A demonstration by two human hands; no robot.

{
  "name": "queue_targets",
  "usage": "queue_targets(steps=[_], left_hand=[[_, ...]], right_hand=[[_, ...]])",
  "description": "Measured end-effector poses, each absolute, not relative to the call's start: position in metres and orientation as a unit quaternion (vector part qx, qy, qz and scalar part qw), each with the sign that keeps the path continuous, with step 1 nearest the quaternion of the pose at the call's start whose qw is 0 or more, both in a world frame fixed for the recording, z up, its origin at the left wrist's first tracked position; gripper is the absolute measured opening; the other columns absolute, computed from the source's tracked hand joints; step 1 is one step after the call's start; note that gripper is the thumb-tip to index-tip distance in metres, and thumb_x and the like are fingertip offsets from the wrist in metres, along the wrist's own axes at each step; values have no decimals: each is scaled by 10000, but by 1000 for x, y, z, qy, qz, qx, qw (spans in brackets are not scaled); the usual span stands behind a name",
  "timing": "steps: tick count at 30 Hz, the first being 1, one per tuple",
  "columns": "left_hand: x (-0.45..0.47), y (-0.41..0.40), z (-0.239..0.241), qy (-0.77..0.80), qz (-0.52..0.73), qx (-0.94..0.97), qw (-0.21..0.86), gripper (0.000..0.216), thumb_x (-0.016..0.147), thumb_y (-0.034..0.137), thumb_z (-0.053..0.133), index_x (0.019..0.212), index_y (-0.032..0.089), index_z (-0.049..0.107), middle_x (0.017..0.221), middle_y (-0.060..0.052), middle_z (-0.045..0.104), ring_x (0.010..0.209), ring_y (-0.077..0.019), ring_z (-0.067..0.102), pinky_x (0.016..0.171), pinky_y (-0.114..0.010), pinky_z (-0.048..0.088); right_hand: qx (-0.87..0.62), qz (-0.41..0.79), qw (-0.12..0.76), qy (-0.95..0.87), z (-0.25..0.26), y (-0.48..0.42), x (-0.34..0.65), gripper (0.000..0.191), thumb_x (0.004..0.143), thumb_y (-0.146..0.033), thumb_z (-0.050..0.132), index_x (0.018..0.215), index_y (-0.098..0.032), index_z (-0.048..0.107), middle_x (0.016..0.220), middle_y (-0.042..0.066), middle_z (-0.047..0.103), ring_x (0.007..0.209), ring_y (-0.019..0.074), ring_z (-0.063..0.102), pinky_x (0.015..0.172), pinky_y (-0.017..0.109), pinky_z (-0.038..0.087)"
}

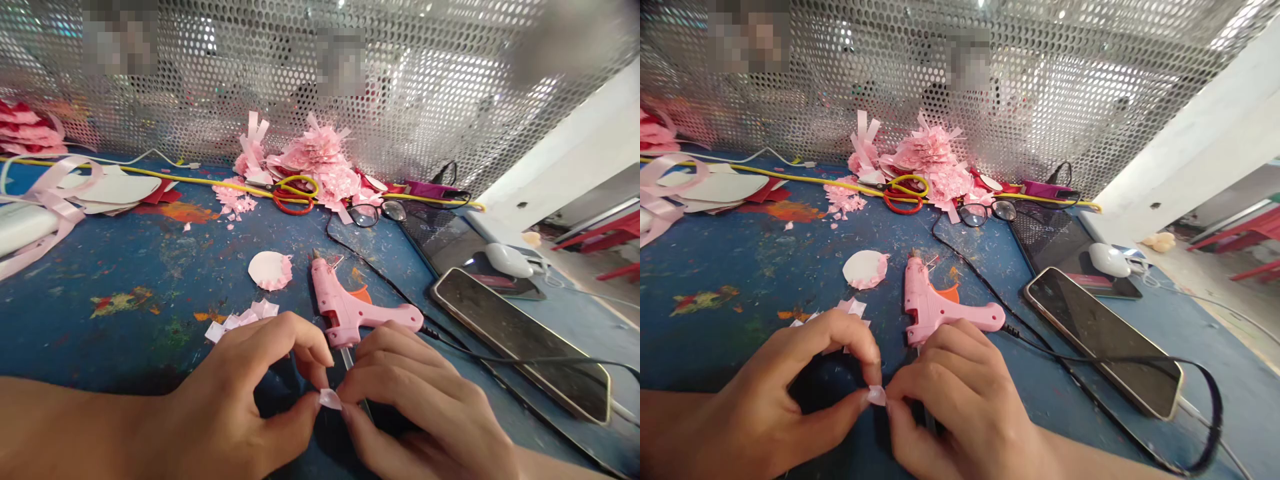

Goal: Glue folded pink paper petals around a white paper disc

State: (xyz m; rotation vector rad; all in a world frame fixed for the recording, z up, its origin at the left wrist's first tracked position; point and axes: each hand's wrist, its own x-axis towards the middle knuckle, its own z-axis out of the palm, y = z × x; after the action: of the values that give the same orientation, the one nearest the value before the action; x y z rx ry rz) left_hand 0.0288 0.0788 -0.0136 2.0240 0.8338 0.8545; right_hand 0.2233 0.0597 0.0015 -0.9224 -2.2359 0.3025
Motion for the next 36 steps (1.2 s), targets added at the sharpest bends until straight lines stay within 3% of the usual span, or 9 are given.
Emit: queue_targets(steps=[13, 36], left_hand=[[28, 80, -16, 323, 338, 792, 392, 351, 703, 4, 608, 900, 272, 494, 817, 110, 581, 746, -41, 557, 728, -133, 431], [26, 80, -12, 329, 352, 774, 411, 263, 723, 36, 530, 871, 251, 500, 775, 68, 551, 711, -73, 519, 668, -179, 418]], right_hand=[[-341, 123, 341, -867, 0, 61, 222, 192, 729, -9, 565, 780, -190, 600, 635, -3, 656, 610, 121, 543, 579, 270, 467], [-345, 114, 342, -867, -4, 61, 229, 165, 781, -33, 524, 831, -189, 546, 677, 10, 604, 642, 126, 537, 602, 271, 462]])
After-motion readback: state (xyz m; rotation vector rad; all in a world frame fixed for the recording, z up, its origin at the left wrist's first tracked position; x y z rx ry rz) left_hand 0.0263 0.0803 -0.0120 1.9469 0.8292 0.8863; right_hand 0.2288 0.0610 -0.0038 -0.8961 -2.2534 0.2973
